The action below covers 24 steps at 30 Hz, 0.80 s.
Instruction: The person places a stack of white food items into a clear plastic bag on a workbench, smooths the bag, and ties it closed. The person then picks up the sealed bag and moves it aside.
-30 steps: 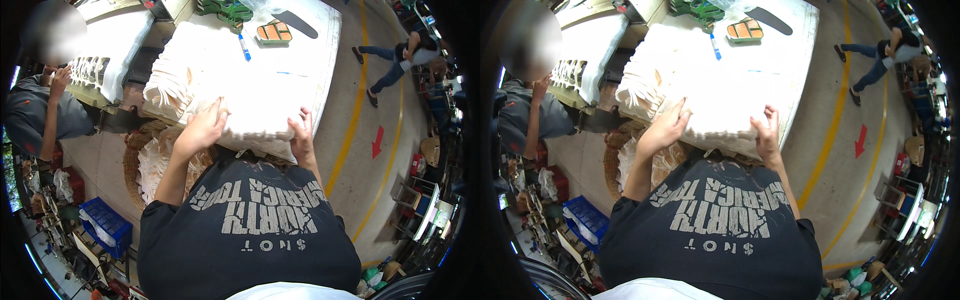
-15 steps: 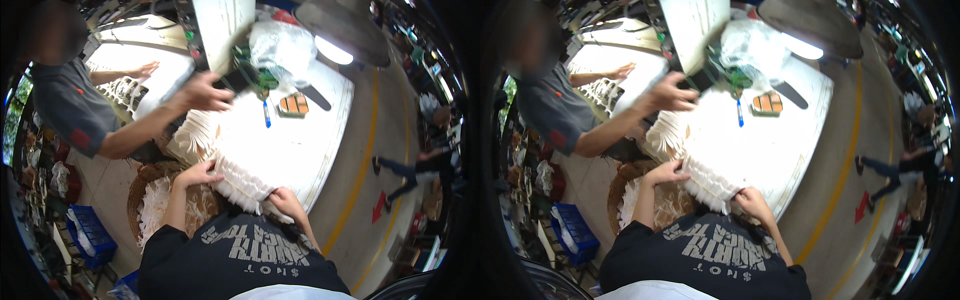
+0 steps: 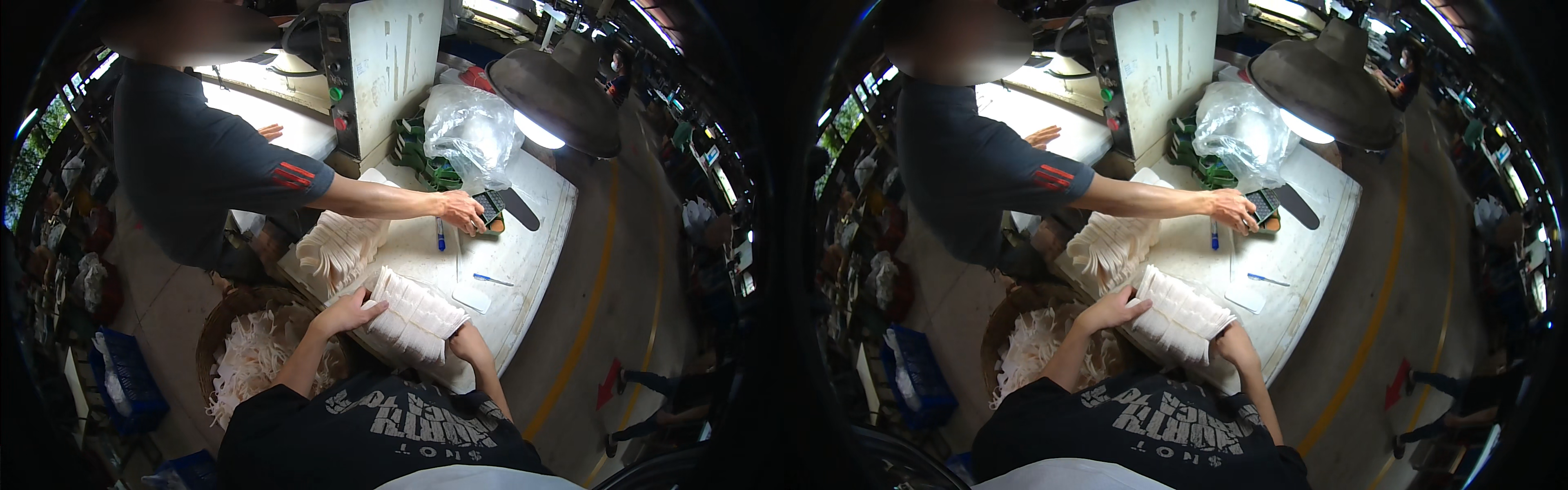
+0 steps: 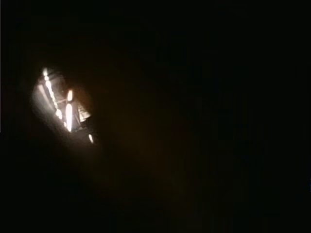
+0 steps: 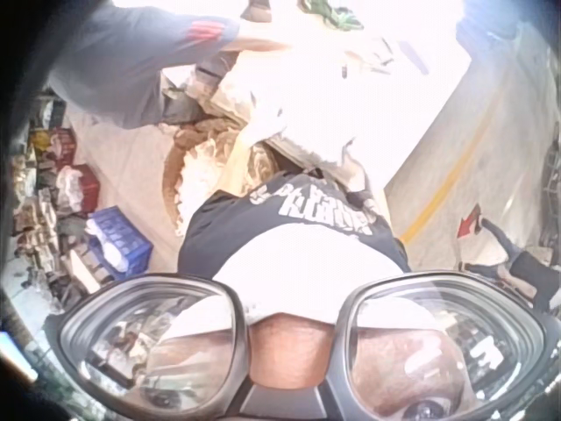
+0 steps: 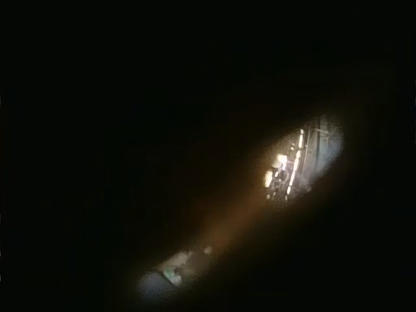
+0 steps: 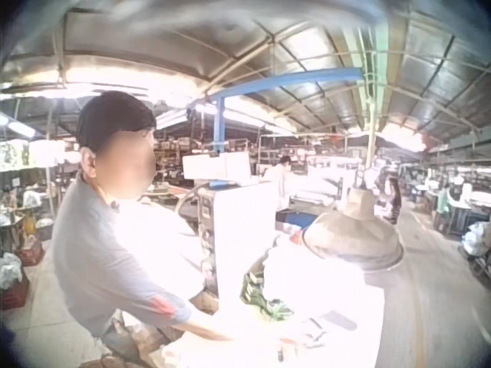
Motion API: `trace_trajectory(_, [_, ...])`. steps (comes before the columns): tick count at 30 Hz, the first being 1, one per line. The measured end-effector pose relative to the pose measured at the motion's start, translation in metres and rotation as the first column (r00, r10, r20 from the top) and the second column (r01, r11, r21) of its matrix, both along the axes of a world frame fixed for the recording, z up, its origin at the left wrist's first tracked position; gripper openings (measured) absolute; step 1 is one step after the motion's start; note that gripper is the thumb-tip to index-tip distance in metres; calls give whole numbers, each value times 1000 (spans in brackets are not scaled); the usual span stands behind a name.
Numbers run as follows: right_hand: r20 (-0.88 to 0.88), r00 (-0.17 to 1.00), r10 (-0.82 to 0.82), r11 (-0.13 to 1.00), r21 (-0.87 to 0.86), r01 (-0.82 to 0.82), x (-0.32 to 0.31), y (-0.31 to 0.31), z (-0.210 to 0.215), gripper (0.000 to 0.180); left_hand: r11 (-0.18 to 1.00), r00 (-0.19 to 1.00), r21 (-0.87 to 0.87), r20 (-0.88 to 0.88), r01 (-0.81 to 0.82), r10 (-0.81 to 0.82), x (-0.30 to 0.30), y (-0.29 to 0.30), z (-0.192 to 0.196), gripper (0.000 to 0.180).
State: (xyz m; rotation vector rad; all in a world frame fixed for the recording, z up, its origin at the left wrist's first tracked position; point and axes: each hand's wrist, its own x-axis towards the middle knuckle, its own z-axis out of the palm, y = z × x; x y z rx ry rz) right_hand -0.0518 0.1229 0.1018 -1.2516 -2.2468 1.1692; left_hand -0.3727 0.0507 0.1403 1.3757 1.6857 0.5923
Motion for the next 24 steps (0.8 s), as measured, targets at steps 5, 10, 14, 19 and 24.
trace_trajectory(5, [-83,972,-220,975,-35,218,8,22,-21,65,996,1000,-85,0,14,-14,1,3,2,91])
trace_trajectory(10, [-499,849,-171,982,-157,106,3,3,35,79,993,989,-80,-127,-86,75,14,-2,1,85])
trace_trajectory(14, [-90,996,5,993,119,6,8,-15,49,89,983,969,-128,-224,-134,103,27,-4,7,97])
trace_trajectory(19, [342,936,-80,980,-142,135,13,-40,57,100,979,900,-160,-397,125,-180,17,-13,4,89])
trace_trajectory(24, [361,926,-107,947,-246,206,14,-46,57,98,921,786,-157,-481,357,-388,0,-24,4,78])
